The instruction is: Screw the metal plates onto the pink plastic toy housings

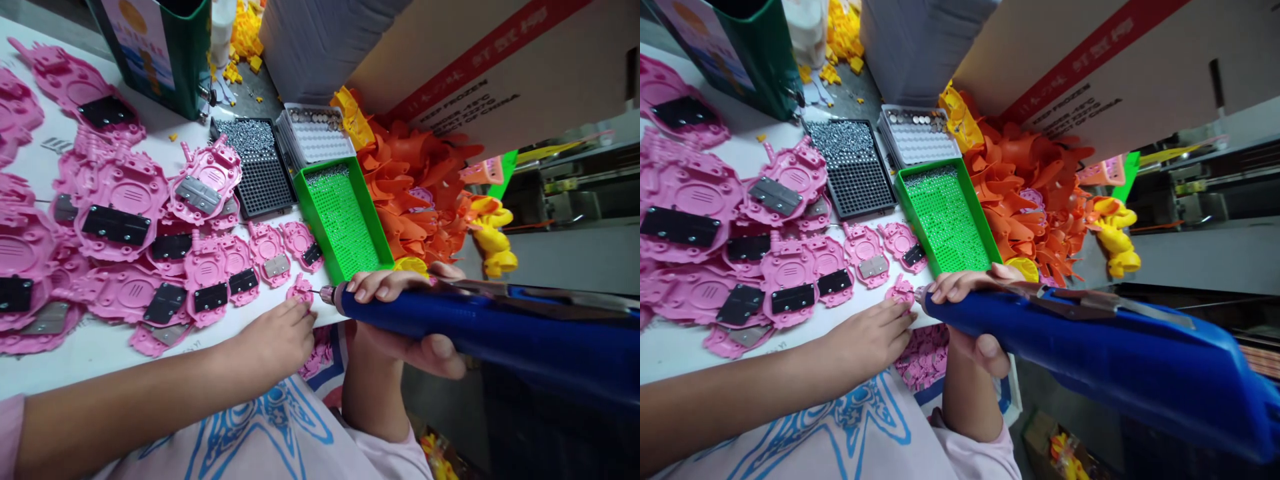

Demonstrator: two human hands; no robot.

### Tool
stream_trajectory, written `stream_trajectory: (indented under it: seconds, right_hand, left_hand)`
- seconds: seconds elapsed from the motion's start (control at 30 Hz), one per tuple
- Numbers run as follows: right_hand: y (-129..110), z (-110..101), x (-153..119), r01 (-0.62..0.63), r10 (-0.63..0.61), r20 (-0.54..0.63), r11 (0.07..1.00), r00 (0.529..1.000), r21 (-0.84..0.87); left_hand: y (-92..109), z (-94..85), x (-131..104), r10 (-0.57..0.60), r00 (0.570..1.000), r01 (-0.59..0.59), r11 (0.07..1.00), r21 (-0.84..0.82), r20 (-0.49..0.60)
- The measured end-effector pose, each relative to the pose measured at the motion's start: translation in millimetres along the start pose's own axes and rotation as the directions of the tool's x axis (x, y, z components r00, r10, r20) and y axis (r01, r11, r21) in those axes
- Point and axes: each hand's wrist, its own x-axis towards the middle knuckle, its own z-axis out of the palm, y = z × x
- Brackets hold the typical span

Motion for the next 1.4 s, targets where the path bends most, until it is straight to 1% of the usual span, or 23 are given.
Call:
stream_trajectory:
  seconds: [0.23, 0.37, 0.47, 0.53, 0.7, 0.77, 0.83, 0.9, 0.97, 1.07, 1.13, 1.23, 1.33, 1.4]
  right_hand:
    - [-3, 5, -2, 0.022, -0.021, 0.061, 1.000, 0.998, -0.010]
    - [-1, 5, -3, 0.037, -0.034, 0.085, 0.999, 0.996, -0.032]
    - [2, 6, -4, 0.045, -0.044, 0.085, 0.999, 0.995, -0.019]
    - [4, 7, -5, 0.050, -0.051, 0.085, 0.999, 0.995, 0.010]
    - [1, 2, 0, 0.027, -0.031, 0.052, 0.997, 0.998, 0.073]
    - [-5, -4, 8, 0.037, -0.037, -0.008, 0.997, 0.999, 0.065]
    - [-10, -9, 20, 0.063, -0.061, -0.128, 0.998, 0.990, 0.017]
    - [-11, -14, 34, 0.094, -0.102, -0.252, 0.995, 0.962, -0.045]
    - [-5, -19, 48, 0.082, -0.109, -0.340, 0.992, 0.934, -0.092]
    - [12, -25, 62, 0.007, -0.057, -0.423, 0.993, 0.904, -0.118]
    - [24, -29, 67, -0.015, -0.037, -0.451, 0.993, 0.892, -0.113]
    - [36, -32, 68, -0.052, -0.011, -0.459, 0.991, 0.888, -0.124]
    - [40, -35, 69, -0.097, 0.024, -0.448, 0.985, 0.894, -0.141]
    - [40, -36, 69, -0.087, 0.024, -0.437, 0.988, 0.899, -0.127]
  left_hand:
    - [2, 5.5, 0, -0.016, 1.000, 0.016, 1.000, -0.026, -0.021]
    - [3, 4.3, 1, 0.003, 1.000, -0.002, 1.000, -0.010, 0.030]
    - [2, 1.6, 3, 0.007, 0.998, -0.007, 1.000, 0.002, 0.070]
    - [2, 0.6, 4, -0.002, 0.998, 0.001, 1.000, 0.008, 0.056]
    - [0, 0.9, 1, 0.005, 0.999, -0.005, 1.000, 0.005, -0.033]
    - [-2, 1.0, -1, 0.008, 0.999, -0.008, 1.000, -0.005, -0.053]
    - [-3, 0.9, -2, 0.013, 0.999, -0.014, 1.000, -0.012, -0.051]
    - [-4, 1.2, -4, 0.024, 0.999, -0.025, 1.000, -0.018, -0.041]
    - [-4, 2.0, -5, 0.026, 0.999, -0.027, 0.999, -0.028, -0.035]
    - [-5, 3.8, -5, 0.017, 0.999, -0.018, 0.999, -0.035, -0.042]
    - [-4, 5.1, -6, 0.020, 0.999, -0.021, 0.999, -0.037, -0.031]
    - [-4, 6.6, -7, 0.014, 1.000, -0.014, 0.999, -0.033, -0.005]
    - [-4, 6.4, -7, 0.015, 1.000, -0.014, 0.999, -0.035, 0.023]
    - [-4, 5.9, -6, 0.024, 0.999, -0.024, 0.999, -0.040, 0.022]
